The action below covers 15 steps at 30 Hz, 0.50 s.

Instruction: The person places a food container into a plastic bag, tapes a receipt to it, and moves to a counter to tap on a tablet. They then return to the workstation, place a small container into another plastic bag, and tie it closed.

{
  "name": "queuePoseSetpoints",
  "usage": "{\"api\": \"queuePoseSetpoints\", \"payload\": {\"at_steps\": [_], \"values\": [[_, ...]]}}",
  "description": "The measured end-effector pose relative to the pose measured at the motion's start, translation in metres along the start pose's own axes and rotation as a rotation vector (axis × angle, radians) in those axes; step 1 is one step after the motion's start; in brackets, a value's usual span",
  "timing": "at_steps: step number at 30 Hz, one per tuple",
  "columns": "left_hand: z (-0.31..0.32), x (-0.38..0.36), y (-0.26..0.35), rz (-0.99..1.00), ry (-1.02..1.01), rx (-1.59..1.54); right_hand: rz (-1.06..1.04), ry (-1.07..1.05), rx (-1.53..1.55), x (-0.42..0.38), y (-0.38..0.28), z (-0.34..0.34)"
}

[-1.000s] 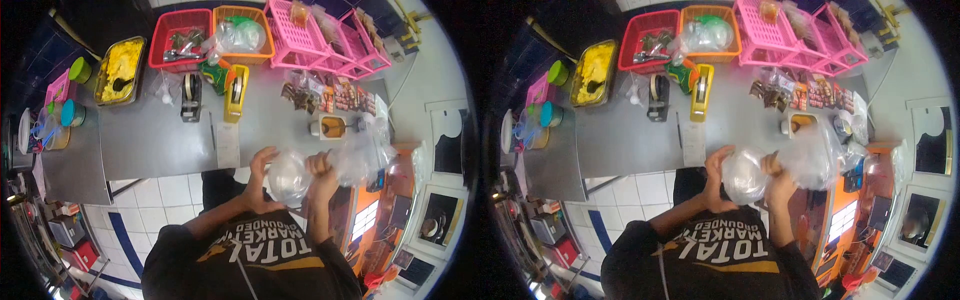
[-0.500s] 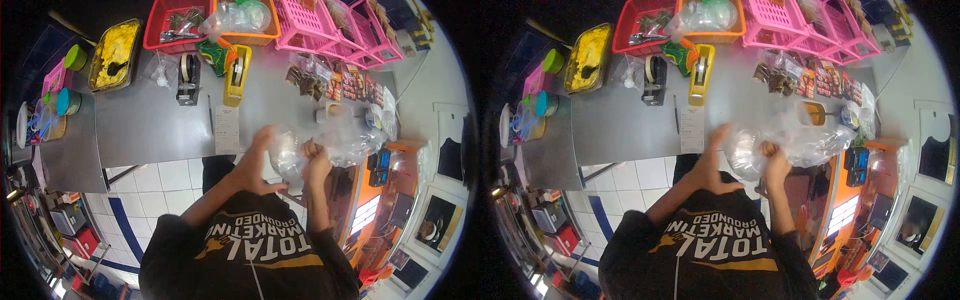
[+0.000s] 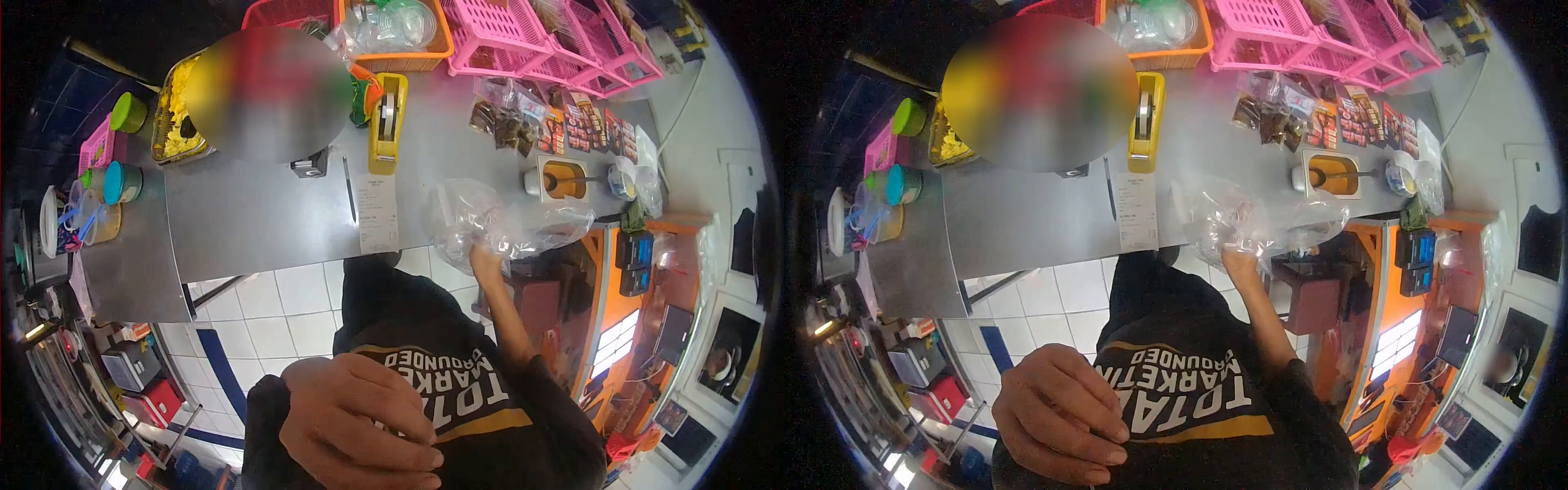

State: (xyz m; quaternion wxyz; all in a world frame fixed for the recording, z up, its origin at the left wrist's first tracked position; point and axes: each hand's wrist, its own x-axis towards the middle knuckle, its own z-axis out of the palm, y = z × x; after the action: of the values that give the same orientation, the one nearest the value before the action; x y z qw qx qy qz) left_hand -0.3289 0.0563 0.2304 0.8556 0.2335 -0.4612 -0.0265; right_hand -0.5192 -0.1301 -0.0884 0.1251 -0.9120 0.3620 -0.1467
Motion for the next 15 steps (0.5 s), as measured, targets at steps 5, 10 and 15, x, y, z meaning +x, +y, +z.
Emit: {"api": "queuePoseSetpoints", "payload": {"at_steps": [5, 10, 15], "values": [[-0.048, -0.026, -0.036, -1.089, 0.120, 0.262, 0.369, -0.155, 0.289, 0.031, -0.029, -0.013], [-0.090, -0.119, -0.165, -1.295, 0.440, 0.006, 0.205, 0.092, 0.184, 0.058, -0.014, 0.022], [-0.089, -0.144, -0.191, -1.394, 0.274, 0.103, 0.230, -0.053, 0.641, 0.073, -0.066, -0.017]]}}
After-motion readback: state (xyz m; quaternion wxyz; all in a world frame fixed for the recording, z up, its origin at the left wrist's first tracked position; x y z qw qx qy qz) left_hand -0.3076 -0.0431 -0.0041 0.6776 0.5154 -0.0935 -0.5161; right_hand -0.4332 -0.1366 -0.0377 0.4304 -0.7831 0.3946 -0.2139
